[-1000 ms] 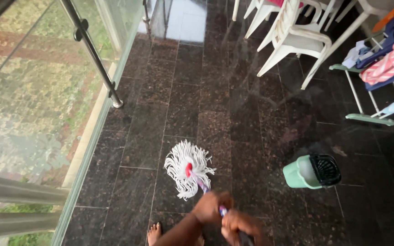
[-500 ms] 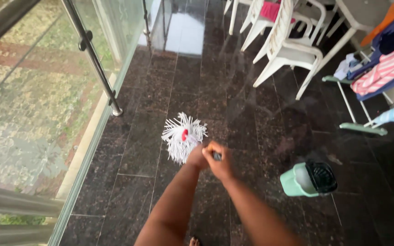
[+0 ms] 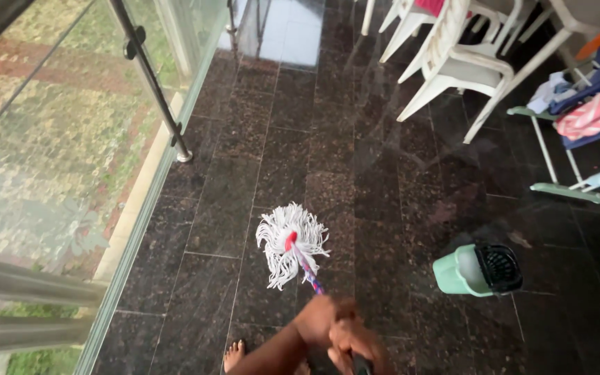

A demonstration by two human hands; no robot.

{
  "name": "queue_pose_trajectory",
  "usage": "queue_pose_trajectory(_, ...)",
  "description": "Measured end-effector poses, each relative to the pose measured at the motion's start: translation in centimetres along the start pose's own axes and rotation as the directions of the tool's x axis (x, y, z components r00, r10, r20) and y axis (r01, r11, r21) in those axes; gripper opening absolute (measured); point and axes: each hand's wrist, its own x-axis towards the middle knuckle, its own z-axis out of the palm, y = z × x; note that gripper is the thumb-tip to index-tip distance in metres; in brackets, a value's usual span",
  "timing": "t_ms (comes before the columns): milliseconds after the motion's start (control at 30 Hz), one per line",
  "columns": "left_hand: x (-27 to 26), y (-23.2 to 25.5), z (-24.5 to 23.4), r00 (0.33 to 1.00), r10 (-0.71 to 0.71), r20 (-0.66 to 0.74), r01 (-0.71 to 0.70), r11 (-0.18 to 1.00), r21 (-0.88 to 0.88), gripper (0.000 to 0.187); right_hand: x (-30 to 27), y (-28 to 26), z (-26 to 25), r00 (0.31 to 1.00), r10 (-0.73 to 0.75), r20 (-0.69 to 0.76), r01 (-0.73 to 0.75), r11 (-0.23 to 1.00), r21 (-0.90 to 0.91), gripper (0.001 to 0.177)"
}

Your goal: Mopping a tiled balcony floor using a mop and a bucket.

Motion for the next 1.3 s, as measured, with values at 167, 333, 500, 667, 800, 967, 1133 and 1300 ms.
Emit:
queue_pose_trajectory(167,2.7,-11.4,0.2,0.996,0.071,-0.061,-0.064,0.992,0.11,0.025,6.2,0.6,1.5,0.938,0.341,-0.056,-0.345,0.93,-0.124,0.015)
queue_pose_trajectory(333,5.3,-17.4,-1.3,0.972,-0.171,-0.159,0.188,0.977,0.099,0.024,11.1,3.8,1.4,0.954,0.298,0.031,-0.287,0.939,-0.19,0.008)
queue_pose_trajectory(500,4.9,-0.5,-4.7,0.939,-0.195,-0.283,0.212,0.977,0.031,0.032,13.8,-2.6,-2.0,0.85,0.527,-0.021,-0.524,0.839,-0.149,0.012)
queue_pose_trajectory(667,1.4,3.4,-2.3,0.928,-0.123,-0.352,0.101,0.992,-0.081,0.032,13.1,-7.6,-2.7,0.791,0.598,0.134,-0.599,0.8,-0.037,0.013)
queue_pose_trajectory(800,0.7,0.3,-2.8,0.963,-0.046,-0.266,0.041,0.999,-0.027,0.031,11.8,-5.5,-0.8,0.938,0.317,0.14,-0.327,0.943,0.053,0.011)
queue_pose_trajectory(967,1.9,-3.8,-5.1,0.961,0.139,-0.24,-0.095,0.978,0.183,0.029,13.9,-3.2,1.1,0.922,0.384,0.036,-0.385,0.908,0.166,0.012)
queue_pose_trajectory(1133,2.9,-12.6,-6.6,0.905,-0.163,-0.392,0.243,0.956,0.164,0.032,14.1,5.1,3.6,0.921,0.387,0.04,-0.386,0.922,-0.036,0.005)
queue_pose_trajectory(1300,-0.3,-16.9,-5.8,0.91,-0.188,-0.368,0.302,0.911,0.28,0.021,13.6,4.4,5.7,0.951,0.273,0.146,-0.261,0.961,-0.096,0.011)
